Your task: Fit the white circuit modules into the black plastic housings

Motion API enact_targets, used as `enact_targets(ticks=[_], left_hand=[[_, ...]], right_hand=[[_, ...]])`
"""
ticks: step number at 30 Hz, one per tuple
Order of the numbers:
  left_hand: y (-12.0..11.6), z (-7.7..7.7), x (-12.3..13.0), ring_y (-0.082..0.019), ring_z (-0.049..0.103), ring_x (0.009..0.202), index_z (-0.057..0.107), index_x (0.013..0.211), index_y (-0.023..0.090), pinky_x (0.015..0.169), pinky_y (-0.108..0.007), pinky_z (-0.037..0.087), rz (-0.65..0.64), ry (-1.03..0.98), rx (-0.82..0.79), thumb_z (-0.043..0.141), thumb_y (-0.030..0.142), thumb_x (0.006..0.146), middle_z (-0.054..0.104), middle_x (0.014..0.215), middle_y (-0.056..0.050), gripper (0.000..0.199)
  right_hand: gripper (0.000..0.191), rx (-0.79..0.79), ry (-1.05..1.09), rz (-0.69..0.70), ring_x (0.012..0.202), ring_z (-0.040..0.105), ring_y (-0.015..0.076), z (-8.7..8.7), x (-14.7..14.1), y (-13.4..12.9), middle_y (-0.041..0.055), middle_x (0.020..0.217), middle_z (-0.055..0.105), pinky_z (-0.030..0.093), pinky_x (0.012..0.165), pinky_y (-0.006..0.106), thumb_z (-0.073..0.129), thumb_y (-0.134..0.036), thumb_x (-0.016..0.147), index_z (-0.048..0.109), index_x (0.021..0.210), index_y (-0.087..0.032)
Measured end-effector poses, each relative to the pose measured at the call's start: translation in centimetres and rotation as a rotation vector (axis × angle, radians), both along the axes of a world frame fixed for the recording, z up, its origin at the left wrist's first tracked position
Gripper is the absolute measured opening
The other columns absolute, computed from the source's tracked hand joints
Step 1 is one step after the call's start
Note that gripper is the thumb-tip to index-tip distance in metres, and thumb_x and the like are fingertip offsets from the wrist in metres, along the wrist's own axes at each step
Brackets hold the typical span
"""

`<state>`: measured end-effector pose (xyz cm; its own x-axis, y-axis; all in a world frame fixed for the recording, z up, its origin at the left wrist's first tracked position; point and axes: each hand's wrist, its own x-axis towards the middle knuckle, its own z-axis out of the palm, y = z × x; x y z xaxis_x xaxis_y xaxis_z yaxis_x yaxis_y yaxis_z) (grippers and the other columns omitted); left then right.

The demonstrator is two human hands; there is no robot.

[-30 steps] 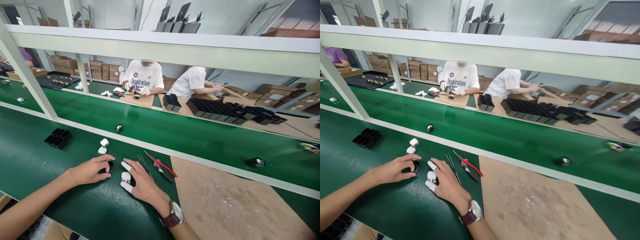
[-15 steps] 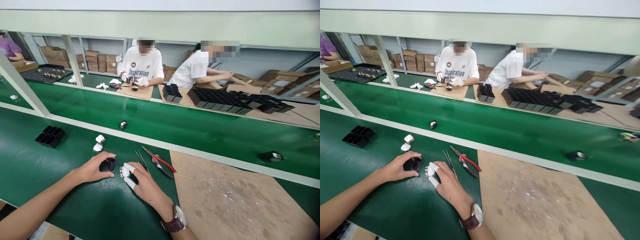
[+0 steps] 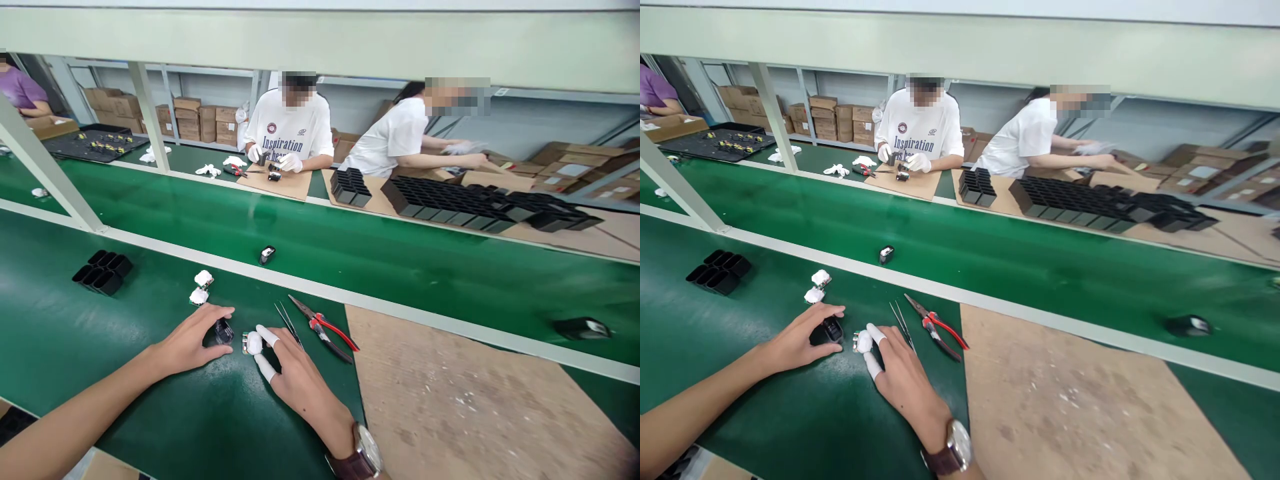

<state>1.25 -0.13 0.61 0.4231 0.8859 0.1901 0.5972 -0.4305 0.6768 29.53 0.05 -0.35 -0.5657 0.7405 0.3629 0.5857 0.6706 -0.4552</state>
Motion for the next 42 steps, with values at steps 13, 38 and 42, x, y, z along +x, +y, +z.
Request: enact_targets(ticks=[13,38,42], left_hand=[[0.1,0.8,0.6,-0.026,0.066,0.109,0.062,0.133,0.029,0.093,-0.039,0.059,-0.068,-0.023,-0.015,0.083,0.036,0.088,0.07,0.122,-0.007,0.05],[-0.8,0.2,1.4,-0.027,0.061,0.112,0.046,0.148,0.021,0.098,-0.046,0.059,-0.162,0.105,0.25,0.064,0.023,0.104,0.059,0.132,-0.015,0.048],[-0.9,0.2,1.6,-0.027,0.061,0.11,0.048,0.147,0.02,0.098,-0.045,0.059,-0.174,0.111,0.25,0.064,0.023,0.104,0.06,0.13,-0.015,0.047]], right_hand=[[0.047,0.114,0.279,-0.071,0.11,0.068,0.0235,0.9,-1.3,-1.0,0.0117,0.121,0.061,0.063,0.091,0.039,0.054,-0.01,0.098,0.052,0.142,-0.025],[0.048,0.314,0.106,-0.026,0.105,0.071,0.0286,1.6,-2.5,-2.3,0.0186,0.123,0.068,0.065,0.085,0.043,0.057,-0.009,0.098,0.049,0.145,-0.011],[0.046,0.315,0.072,-0.018,0.105,0.072,0.0292,1.4,-2.5,-2.4,0.0192,0.123,0.068,0.065,0.085,0.044,0.058,-0.008,0.098,0.051,0.143,-0.009]])
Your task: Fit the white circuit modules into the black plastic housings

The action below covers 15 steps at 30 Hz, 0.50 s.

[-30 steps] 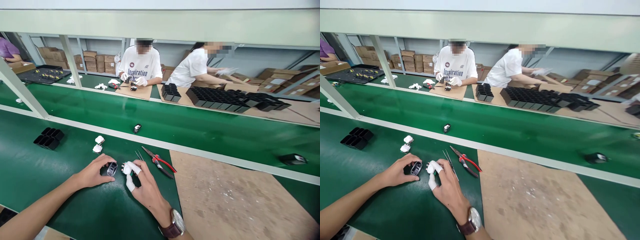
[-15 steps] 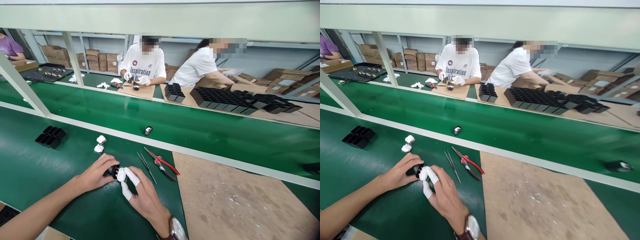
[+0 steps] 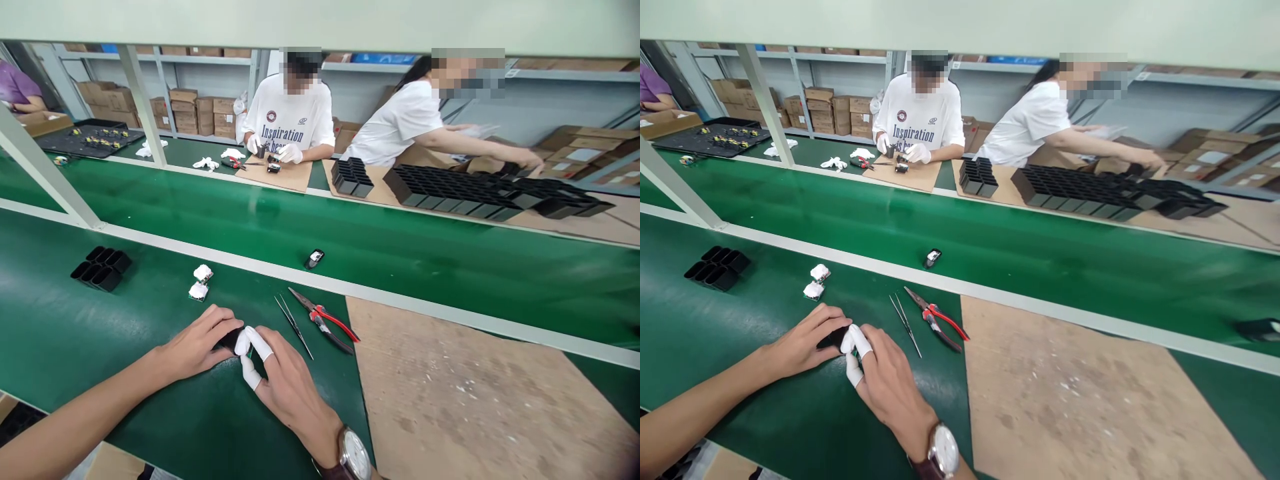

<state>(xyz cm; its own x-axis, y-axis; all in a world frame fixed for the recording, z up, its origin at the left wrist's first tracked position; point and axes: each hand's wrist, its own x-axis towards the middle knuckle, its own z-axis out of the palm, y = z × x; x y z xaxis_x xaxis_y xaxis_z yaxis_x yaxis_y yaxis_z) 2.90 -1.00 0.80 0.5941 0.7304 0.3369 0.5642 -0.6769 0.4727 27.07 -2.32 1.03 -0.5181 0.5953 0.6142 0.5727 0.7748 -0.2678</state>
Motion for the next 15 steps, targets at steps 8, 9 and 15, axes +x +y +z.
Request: enact_targets(ticks=[8,9,15], left_hand=[[-0.03,0.07,0.28,-0.026,0.062,0.11,0.048,0.145,0.022,0.093,-0.04,0.059,0.007,-0.105,-0.111,0.069,0.024,0.1,0.062,0.126,-0.013,0.049],[-0.02,0.08,0.34,-0.026,0.062,0.109,0.049,0.144,0.022,0.092,-0.04,0.059,0.001,-0.116,-0.134,0.069,0.023,0.1,0.062,0.126,-0.013,0.049],[0.03,-0.12,0.76,-0.024,0.062,0.107,0.051,0.14,0.023,0.09,-0.038,0.058,-0.005,-0.141,-0.174,0.069,0.021,0.098,0.062,0.125,-0.012,0.046]], right_hand=[[0.017,0.008,0.073,0.057,0.112,0.07,0.0285,-0.74,0.7,0.35,0.0188,0.136,0.066,0.064,0.092,0.048,0.062,-0.012,0.1,0.062,0.117,-0.016],[0.01,-0.009,0.083,0.065,0.111,0.07,0.0286,-0.72,0.65,0.4,0.0185,0.136,0.065,0.064,0.089,0.048,0.066,-0.014,0.1,0.062,0.108,-0.017],[0.009,-0.1,0.085,0.092,0.119,0.066,0.0314,-0.18,-0.04,0.65,0.0189,0.135,0.065,0.063,0.09,0.049,0.068,-0.026,0.101,0.064,0.103,-0.018]])
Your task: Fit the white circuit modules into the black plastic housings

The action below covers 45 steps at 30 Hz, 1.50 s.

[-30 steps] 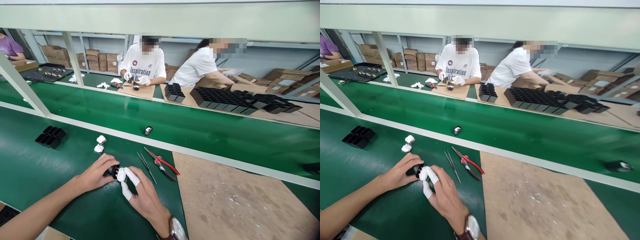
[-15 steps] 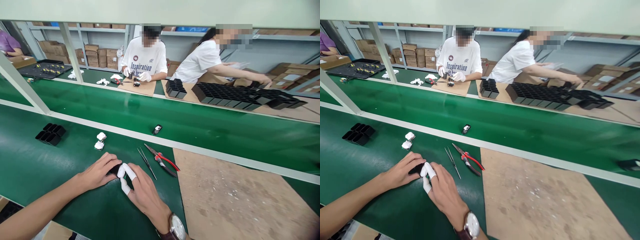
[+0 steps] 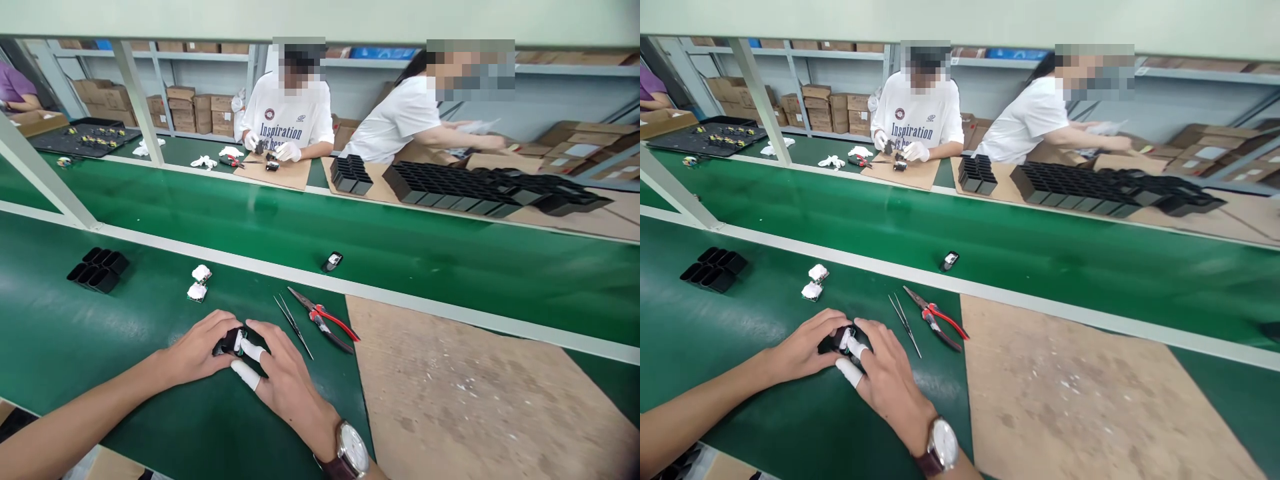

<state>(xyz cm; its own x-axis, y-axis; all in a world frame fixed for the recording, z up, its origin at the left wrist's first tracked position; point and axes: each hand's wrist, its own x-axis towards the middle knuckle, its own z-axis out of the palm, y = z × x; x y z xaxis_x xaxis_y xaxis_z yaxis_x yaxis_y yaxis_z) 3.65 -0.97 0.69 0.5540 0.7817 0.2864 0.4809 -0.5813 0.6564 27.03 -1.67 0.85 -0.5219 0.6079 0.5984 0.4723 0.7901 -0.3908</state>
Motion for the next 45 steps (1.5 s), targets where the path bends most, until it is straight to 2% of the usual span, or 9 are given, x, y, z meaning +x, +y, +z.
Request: enact_targets(ticks=[5,8,10,12,16,21,26,36,45], left_hand=[[0.0,0.3,-0.3,-0.023,0.064,0.109,0.052,0.143,0.025,0.093,-0.037,0.059,0.026,-0.008,-0.048,0.069,0.021,0.098,0.064,0.127,-0.011,0.049],[0.1,0.5,-0.7,-0.025,0.063,0.118,0.053,0.145,0.026,0.102,-0.04,0.057,0.041,0.004,-0.084,0.066,0.021,0.1,0.066,0.131,-0.01,0.047],[0.2,0.5,-0.9,-0.025,0.063,0.119,0.056,0.143,0.026,0.103,-0.04,0.056,0.051,0.004,-0.104,0.065,0.02,0.1,0.066,0.132,-0.01,0.044],[0.3,0.4,-1.0,-0.025,0.064,0.12,0.059,0.14,0.026,0.103,-0.04,0.056,0.067,-0.002,-0.12,0.068,0.022,0.099,0.067,0.131,-0.009,0.042],[0.4,0.2,-0.9,-0.024,0.066,0.116,0.063,0.136,0.025,0.1,-0.039,0.059,0.088,-0.019,-0.141,0.074,0.027,0.096,0.069,0.127,-0.009,0.041],[0.4,-0.1,-0.8,-0.025,0.069,0.112,0.064,0.136,0.023,0.097,-0.04,0.061,0.071,-0.064,-0.112,0.078,0.03,0.094,0.071,0.123,-0.011,0.045],[0.4,-0.2,-0.8,-0.025,0.07,0.113,0.064,0.137,0.024,0.099,-0.041,0.061,0.06,-0.075,-0.1,0.08,0.031,0.093,0.071,0.124,-0.011,0.047],[0.4,0.0,-0.6,-0.027,0.068,0.115,0.063,0.142,0.023,0.1,-0.043,0.06,0.023,-0.079,-0.099,0.075,0.029,0.096,0.071,0.125,-0.012,0.048],[0.4,0.3,-0.2,-0.026,0.066,0.112,0.061,0.145,0.023,0.097,-0.041,0.061,-0.004,-0.076,-0.054,0.07,0.021,0.097,0.071,0.122,-0.012,0.048]], right_hand=[[0.019,0.005,0.006,-0.065,0.118,0.065,0.0276,-0.2,0.8,0.7,0.0154,0.133,0.065,0.061,0.096,0.045,0.064,-0.024,0.103,0.065,0.122,-0.019],[0.031,0.11,-0.094,-0.336,0.112,0.066,0.0307,-0.8,2.2,1.8,0.0181,0.125,0.067,0.06,0.092,0.048,0.059,-0.02,0.103,0.061,0.133,-0.014],[0.03,0.147,-0.26,-0.521,0.105,0.066,0.0345,-1.4,3.3,2.6,0.0211,0.117,0.067,0.06,0.085,0.051,0.054,-0.018,0.102,0.062,0.13,-0.009],[0.028,0.147,-0.391,-0.574,0.095,0.066,0.0335,-1.9,4.0,3.1,0.0188,0.105,0.068,0.059,0.078,0.049,0.048,-0.011,0.1,0.065,0.122,-0.009],[0.033,0.131,-0.295,-0.363,0.09,0.063,0.0255,-1.8,3.7,2.6,0.0125,0.103,0.067,0.057,0.076,0.039,0.043,0.0,0.094,0.066,0.112,-0.014],[0.028,0.198,-0.119,-0.18,0.088,0.059,0.0216,0.0,1.9,0.9,0.011,0.106,0.064,0.051,0.068,0.034,0.048,-0.001,0.095,0.065,0.111,-0.017],[0.028,0.268,-0.205,-0.195,0.089,0.058,0.0234,1.2,1.7,0.5,0.0118,0.103,0.064,0.045,0.067,0.036,0.045,0.001,0.092,0.061,0.084,-0.02],[0.027,0.302,-0.211,-0.192,0.091,0.059,0.0232,1.6,1.0,0.6,0.0112,0.101,0.065,0.042,0.071,0.035,0.046,0.001,0.096,0.065,0.097,-0.018],[0.032,0.308,-0.286,-0.121,0.103,0.058,0.027,2.2,1.1,0.1,0.0144,0.111,0.067,0.044,0.084,0.04,0.043,0.001,0.093,0.067,0.089,-0.019]])
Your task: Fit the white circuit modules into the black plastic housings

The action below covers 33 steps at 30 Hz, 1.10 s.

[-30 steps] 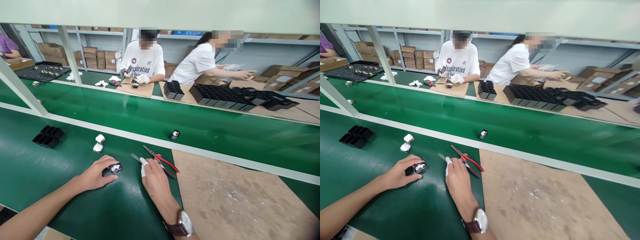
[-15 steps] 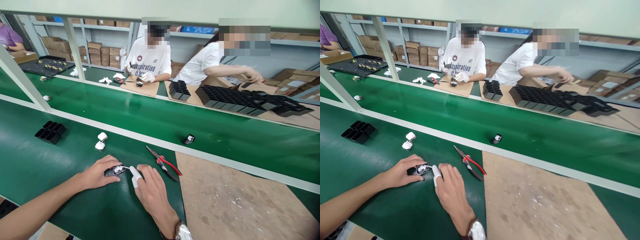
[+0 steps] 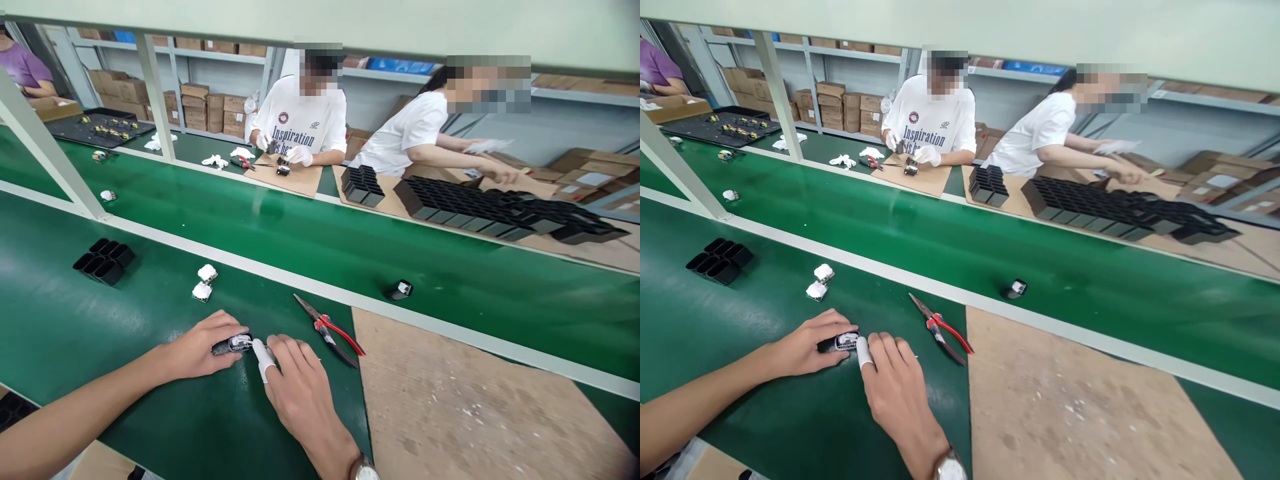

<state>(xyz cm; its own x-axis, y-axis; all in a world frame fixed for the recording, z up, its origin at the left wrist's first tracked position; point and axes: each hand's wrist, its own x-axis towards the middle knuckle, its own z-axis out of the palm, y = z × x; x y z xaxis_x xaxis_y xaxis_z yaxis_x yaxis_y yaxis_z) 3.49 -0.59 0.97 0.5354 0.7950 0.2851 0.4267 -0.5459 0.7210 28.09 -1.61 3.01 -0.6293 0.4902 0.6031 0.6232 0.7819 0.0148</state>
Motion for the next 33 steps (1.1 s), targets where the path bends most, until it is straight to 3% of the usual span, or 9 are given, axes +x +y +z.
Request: enact_targets(ticks=[6,13,16,19,24,28,33], left_hand=[[0.1,-0.2,0.1,-0.026,0.066,0.113,0.061,0.145,0.024,0.099,-0.041,0.06,-0.004,0.008,0.005,0.07,0.019,0.096,0.071,0.122,-0.011,0.05],[0.1,-0.1,0.2,-0.026,0.065,0.113,0.06,0.144,0.023,0.098,-0.04,0.06,-0.002,0.023,0.003,0.069,0.018,0.096,0.071,0.121,-0.011,0.049],[-0.1,-0.1,0.0,-0.025,0.066,0.114,0.057,0.145,0.024,0.099,-0.04,0.06,0.011,0.049,0.003,0.07,0.02,0.097,0.07,0.123,-0.01,0.05],[-0.3,-0.1,-0.4,-0.025,0.069,0.111,0.056,0.141,0.024,0.095,-0.039,0.062,0.059,0.05,0.035,0.076,0.03,0.095,0.069,0.123,-0.011,0.05],[-0.3,0.0,-0.8,-0.024,0.071,0.109,0.062,0.126,0.022,0.093,-0.037,0.062,0.009,0.025,0.256,0.074,0.028,0.098,0.071,0.119,-0.012,0.031],[-0.4,-0.1,-0.6,-0.023,0.073,0.107,0.061,0.132,0.021,0.093,-0.036,0.063,0.016,0.042,0.278,0.07,0.02,0.1,0.073,0.117,-0.011,0.033],[-0.7,-0.2,-0.8,-0.023,0.073,0.109,0.066,0.128,0.023,0.094,-0.037,0.064,0.006,0.086,0.363,0.064,0.013,0.102,0.07,0.125,-0.012,0.028]], right_hand=[[0.029,0.005,0.004,-0.041,0.101,0.059,0.0263,0.4,0.2,0.1,0.0132,0.109,0.068,0.045,0.081,0.041,0.045,-0.003,0.095,0.069,0.097,-0.02],[0.032,-0.001,0.026,-0.024,0.094,0.058,0.0244,0.1,-0.4,0.2,0.0119,0.104,0.067,0.044,0.073,0.038,0.043,0.001,0.092,0.06,0.076,-0.021],[0.024,-0.012,0.1,-0.086,0.089,0.058,0.0233,-0.6,0.3,0.7,0.0111,0.102,0.065,0.044,0.07,0.037,0.049,-0.001,0.094,0.065,0.09,-0.019],[0.028,-0.045,0.133,-0.201,0.088,0.059,0.0239,-2.0,1.4,1.6,0.0118,0.103,0.064,0.049,0.072,0.038,0.049,-0.002,0.093,0.068,0.106,-0.017],[0.038,-0.124,0.051,-0.265,0.088,0.06,0.0261,-4.0,2.3,2.6,0.0119,0.103,0.064,0.053,0.076,0.041,0.047,0.003,0.083,0.069,0.108,-0.016],[0.043,-0.139,-0.013,-0.273,0.093,0.058,0.0289,-4.1,2.2,2.5,0.0134,0.104,0.065,0.055,0.08,0.043,0.05,0.004,0.078,0.069,0.113,-0.014],[0.033,-0.141,0.058,-0.254,0.103,0.059,0.0303,-3.5,1.6,2.2,0.0167,0.116,0.065,0.055,0.082,0.044,0.05,0.0,0.09,0.068,0.115,-0.012]])
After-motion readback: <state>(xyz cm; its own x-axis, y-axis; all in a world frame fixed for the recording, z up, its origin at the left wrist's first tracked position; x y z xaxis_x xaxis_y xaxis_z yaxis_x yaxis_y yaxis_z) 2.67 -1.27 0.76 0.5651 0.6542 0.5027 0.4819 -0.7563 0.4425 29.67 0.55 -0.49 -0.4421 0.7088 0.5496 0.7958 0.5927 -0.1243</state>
